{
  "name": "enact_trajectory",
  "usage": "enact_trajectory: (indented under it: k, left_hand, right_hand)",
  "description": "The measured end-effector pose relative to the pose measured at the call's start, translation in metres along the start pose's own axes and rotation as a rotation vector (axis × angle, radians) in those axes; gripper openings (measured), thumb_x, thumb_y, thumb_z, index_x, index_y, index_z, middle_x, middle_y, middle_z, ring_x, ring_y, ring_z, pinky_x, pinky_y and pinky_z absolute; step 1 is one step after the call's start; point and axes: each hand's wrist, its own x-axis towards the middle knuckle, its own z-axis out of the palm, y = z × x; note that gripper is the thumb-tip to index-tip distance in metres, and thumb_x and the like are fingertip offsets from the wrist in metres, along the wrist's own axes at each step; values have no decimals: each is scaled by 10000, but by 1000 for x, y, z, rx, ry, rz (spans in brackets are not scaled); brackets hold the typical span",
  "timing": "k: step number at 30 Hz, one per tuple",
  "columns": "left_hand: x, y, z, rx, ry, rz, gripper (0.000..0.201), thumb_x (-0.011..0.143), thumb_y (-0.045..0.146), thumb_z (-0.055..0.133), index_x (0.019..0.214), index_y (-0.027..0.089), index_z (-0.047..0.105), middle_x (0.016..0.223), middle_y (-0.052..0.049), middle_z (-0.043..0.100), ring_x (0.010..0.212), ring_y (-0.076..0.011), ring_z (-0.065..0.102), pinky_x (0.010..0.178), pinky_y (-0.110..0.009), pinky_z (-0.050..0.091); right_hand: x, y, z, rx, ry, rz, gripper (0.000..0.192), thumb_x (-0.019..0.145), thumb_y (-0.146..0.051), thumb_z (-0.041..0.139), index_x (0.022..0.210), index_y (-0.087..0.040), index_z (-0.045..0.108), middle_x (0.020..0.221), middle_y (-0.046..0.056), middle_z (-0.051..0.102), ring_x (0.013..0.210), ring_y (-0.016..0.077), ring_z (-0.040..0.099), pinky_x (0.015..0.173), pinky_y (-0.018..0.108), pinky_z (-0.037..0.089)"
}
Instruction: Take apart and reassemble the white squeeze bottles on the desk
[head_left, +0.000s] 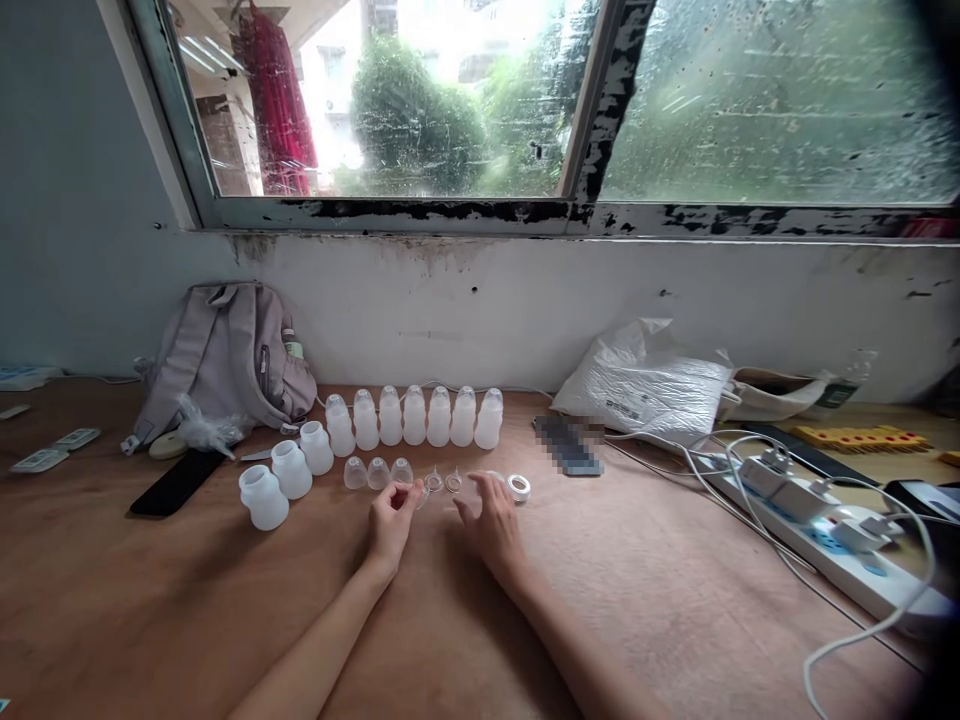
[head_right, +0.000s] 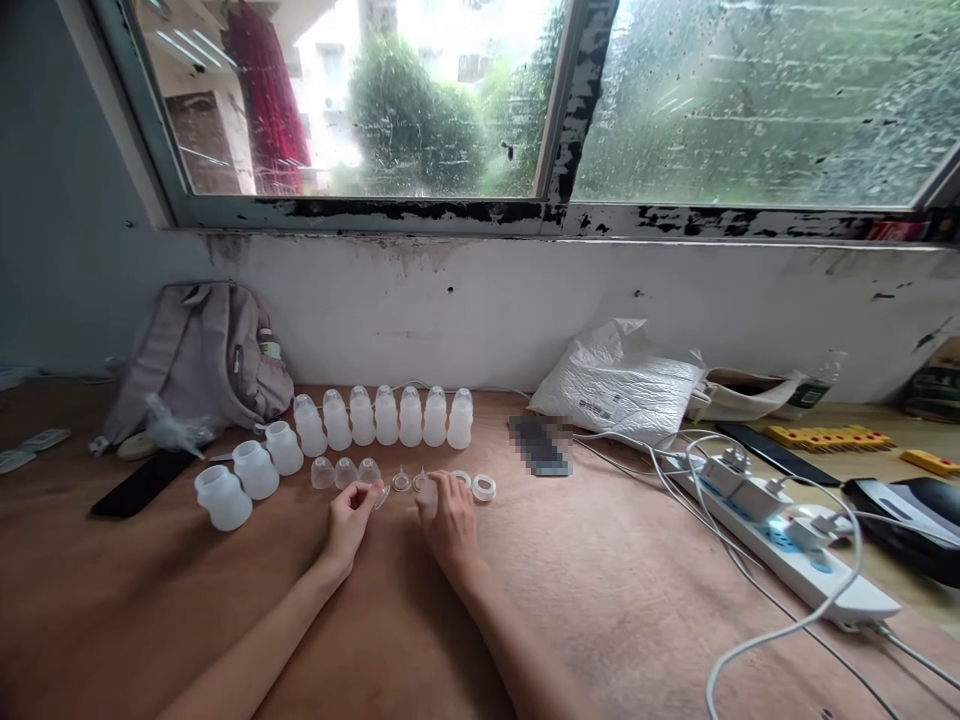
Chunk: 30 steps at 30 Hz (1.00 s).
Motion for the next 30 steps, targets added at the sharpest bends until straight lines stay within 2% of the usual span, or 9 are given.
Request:
enact_trajectory:
  k: [4, 11, 18, 20, 23, 27, 30]
  left_hand:
    - [3, 0, -4, 26, 1, 15, 252, 713, 404, 569, 813, 176, 605, 793, -39, 616, 753, -154, 547, 691, -252, 422]
    - [4, -1, -2, 112, 0, 86, 297, 721, 391, 566, 910, 163, 568, 865, -63, 614, 792, -164, 565, 705, -275, 445]
    - [0, 0, -1, 281, -26, 187, 239, 753, 370, 538, 911, 192, 557, 932, -52, 620, 867, -171, 572, 764, -303, 430]
    - [0, 1, 1, 353, -36, 257, 216, 764, 355, 530, 914, 203, 555, 927, -43, 621, 882, -171, 571, 787, -312, 425]
    - [5, 4, 12, 499, -74, 441, 190, 775, 319, 528, 929, 210, 551, 923, -39, 624, 902, -172, 564, 826, -326, 411]
    - [16, 8, 42, 739, -203, 741, 254, 790, 276, 525, 1041, 237, 515, 941, -15, 651, 996, -174, 528, 976, -405, 271]
    - [24, 5, 63, 876, -301, 840, 338, 806, 258, 504, 1140, 269, 456, 983, -2, 649, 1049, -174, 503, 1019, -453, 170]
  right_hand:
    - [10, 27, 3, -31, -49, 32, 369, 794, -301, 490, 1130, -173, 406, 1105, 115, 538, 1071, 252, 449, 887, 426, 334]
    - [14, 46, 12, -204, -208, 4, 394, 842, -418, 374, 1161, -188, 393, 1094, 83, 570, 1189, 262, 362, 990, 541, 88]
    - [11, 54, 6, -285, -255, 89, 358, 835, -440, 374, 1110, -220, 433, 1185, 81, 515, 1220, 275, 304, 966, 578, 53]
    - [11, 58, 0, -308, -244, 125, 348, 824, -438, 394, 1077, -209, 455, 1192, 84, 505, 1211, 286, 306, 958, 581, 62]
    - [11, 64, -8, -306, -212, 171, 339, 803, -425, 429, 1052, -199, 475, 1148, 83, 532, 1187, 292, 328, 947, 575, 83]
    - [14, 70, -18, -197, -121, 251, 342, 792, -402, 441, 1053, -186, 486, 1066, 87, 585, 1085, 263, 434, 949, 508, 163]
    - [18, 72, -21, -109, -49, 295, 355, 788, -397, 441, 1054, -165, 484, 1039, 98, 599, 996, 240, 495, 924, 438, 246]
